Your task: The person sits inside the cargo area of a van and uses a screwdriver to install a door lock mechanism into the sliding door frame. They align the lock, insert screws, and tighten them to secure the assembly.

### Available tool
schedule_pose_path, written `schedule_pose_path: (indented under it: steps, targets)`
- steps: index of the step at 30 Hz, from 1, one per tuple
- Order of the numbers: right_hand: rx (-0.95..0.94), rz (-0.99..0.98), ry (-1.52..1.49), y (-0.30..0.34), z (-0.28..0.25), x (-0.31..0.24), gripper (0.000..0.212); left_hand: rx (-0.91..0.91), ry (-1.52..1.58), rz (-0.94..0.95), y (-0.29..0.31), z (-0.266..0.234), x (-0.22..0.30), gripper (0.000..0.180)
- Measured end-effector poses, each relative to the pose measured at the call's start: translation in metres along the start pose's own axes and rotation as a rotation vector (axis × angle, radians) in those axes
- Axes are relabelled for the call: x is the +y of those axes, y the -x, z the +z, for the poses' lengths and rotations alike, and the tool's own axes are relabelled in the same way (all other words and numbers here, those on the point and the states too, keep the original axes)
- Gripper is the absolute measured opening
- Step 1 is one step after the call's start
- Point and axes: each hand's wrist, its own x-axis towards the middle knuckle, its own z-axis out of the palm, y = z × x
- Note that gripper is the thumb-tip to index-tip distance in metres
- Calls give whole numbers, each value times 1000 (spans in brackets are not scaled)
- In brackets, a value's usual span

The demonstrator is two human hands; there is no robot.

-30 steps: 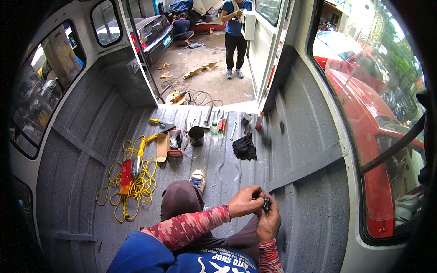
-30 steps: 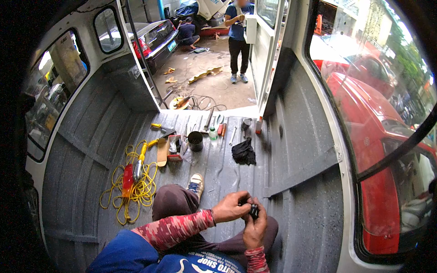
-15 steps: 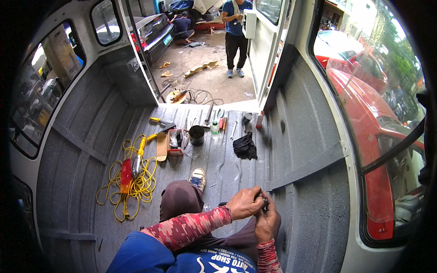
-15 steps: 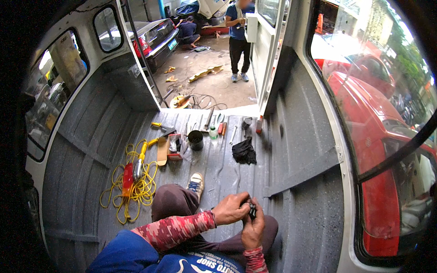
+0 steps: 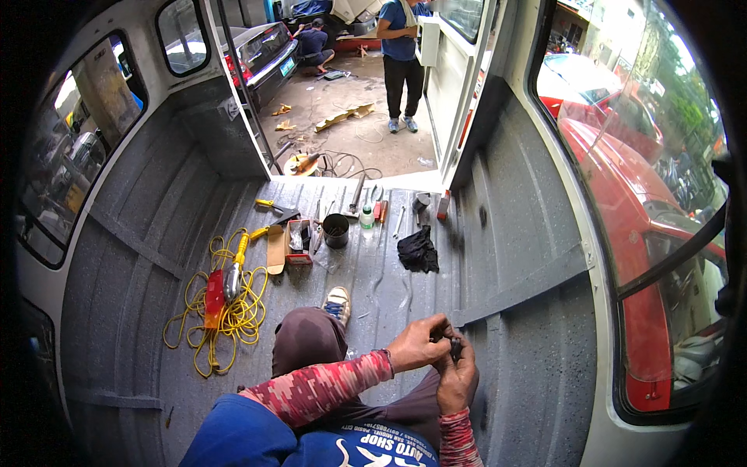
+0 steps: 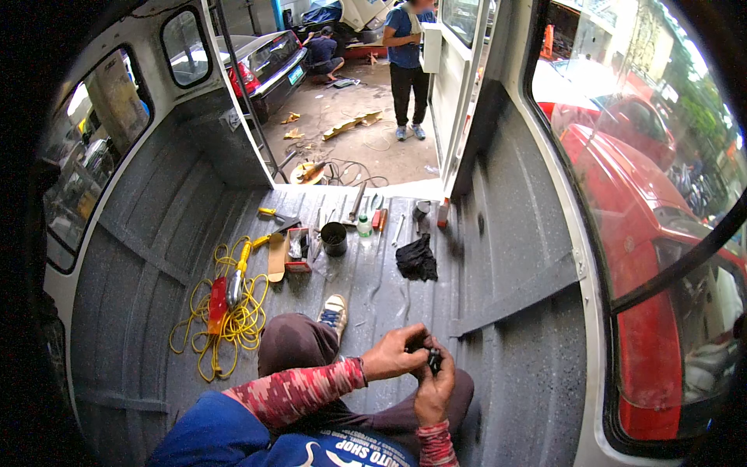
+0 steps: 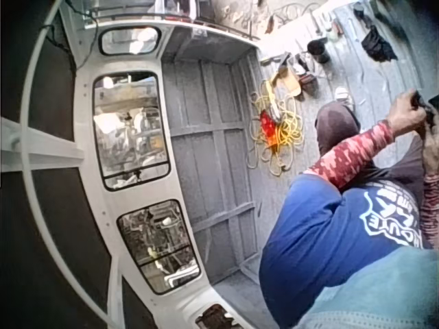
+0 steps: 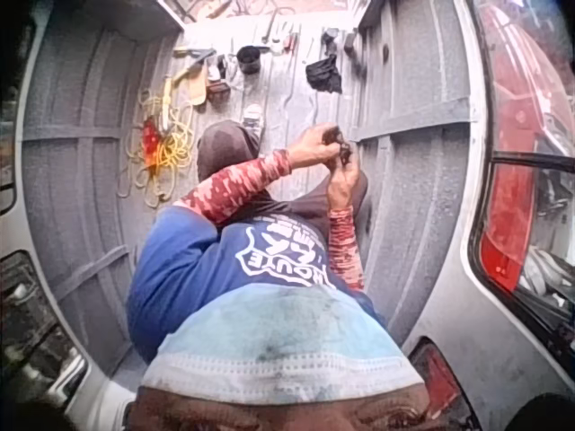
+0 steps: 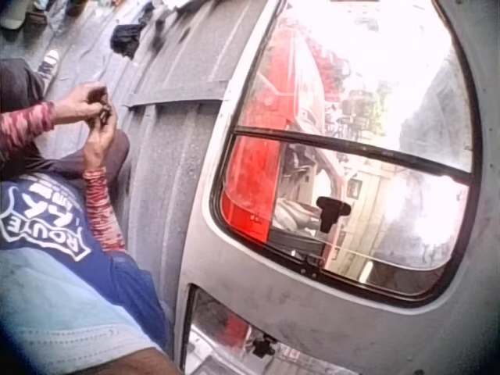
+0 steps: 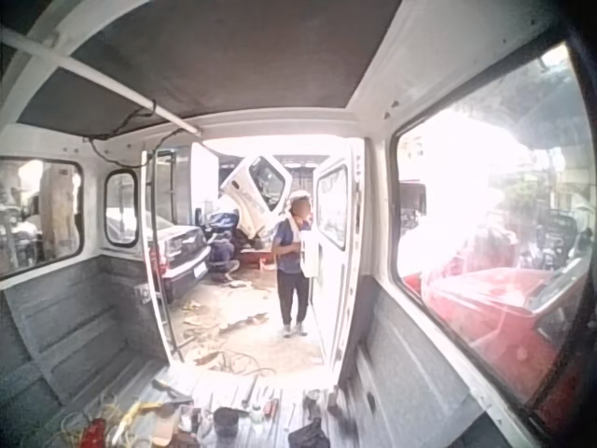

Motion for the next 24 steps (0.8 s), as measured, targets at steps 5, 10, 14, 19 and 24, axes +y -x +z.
schedule_pose_path:
  steps: [5,10,14,19,24]
  targets:
    - [5,-21,60,-2,1,2,42,5,-172,-107,0,-1,-1,29]
    - [9,-120,236,-2,-2,9,45,84,-276,-25,2,4,2,31]
    - [22,-67,124,-3,-3,12,47,87,-248,-7,2,5,2,29]
    - [28,-80,38,-4,-2,9,47,60,-85,-22,0,3,-2,28]
    - [10,-75,71,-4,-1,6,46,-1,-13,-89,-2,-1,-2,31]
